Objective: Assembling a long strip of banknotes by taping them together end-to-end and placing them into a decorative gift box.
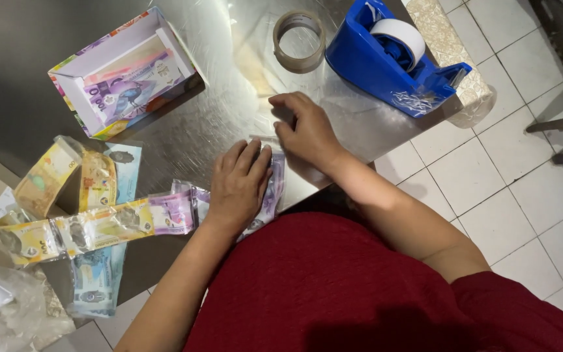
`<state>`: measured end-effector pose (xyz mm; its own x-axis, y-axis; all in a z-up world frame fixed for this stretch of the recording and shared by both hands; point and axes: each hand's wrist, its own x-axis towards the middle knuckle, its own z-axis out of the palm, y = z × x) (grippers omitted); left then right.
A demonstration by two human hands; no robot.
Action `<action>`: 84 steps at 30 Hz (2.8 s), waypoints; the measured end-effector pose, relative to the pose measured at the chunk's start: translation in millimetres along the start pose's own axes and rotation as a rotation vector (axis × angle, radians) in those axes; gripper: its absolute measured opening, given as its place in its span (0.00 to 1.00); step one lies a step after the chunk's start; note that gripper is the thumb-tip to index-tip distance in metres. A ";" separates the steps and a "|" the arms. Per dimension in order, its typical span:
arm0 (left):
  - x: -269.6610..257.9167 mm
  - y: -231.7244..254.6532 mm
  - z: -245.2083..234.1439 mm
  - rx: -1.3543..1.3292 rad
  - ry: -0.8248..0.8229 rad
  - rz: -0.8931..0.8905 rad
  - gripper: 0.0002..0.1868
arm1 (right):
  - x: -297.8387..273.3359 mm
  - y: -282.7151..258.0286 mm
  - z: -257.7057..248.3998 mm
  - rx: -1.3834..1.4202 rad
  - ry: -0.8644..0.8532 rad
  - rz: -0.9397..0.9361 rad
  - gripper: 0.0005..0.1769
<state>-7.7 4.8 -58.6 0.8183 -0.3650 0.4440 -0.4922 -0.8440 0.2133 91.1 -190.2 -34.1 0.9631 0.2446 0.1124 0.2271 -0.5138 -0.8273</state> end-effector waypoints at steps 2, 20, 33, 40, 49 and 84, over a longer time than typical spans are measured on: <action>1.8 0.8 -1.5 -0.014 0.003 0.005 0.20 | 1.4 3.5 -2.1 -0.037 0.002 -0.010 0.25; 11.7 -1.2 -14.2 0.047 -0.144 0.100 0.27 | -9.8 -14.2 -77.1 -0.387 0.238 -0.289 0.14; 12.4 -2.0 -18.5 0.069 -0.273 0.074 0.30 | -7.6 26.2 -237.8 -0.324 0.048 0.625 0.20; 16.0 0.0 -19.1 0.081 -0.262 0.080 0.31 | -13.2 2.7 -229.4 -0.030 0.264 0.765 0.22; 18.7 -1.7 -17.9 0.053 -0.205 0.097 0.29 | -59.4 43.4 -241.7 0.527 0.307 0.477 0.18; 8.2 -4.4 -4.2 -0.042 -0.041 0.014 0.24 | -52.7 -27.2 -98.5 0.214 -0.211 0.251 0.37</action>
<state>-0.1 7.1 -52.2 0.8223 -0.3934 0.4111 -0.5150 -0.8218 0.2437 48.4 -270.1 36.7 0.9291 0.3081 -0.2047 -0.0682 -0.4014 -0.9134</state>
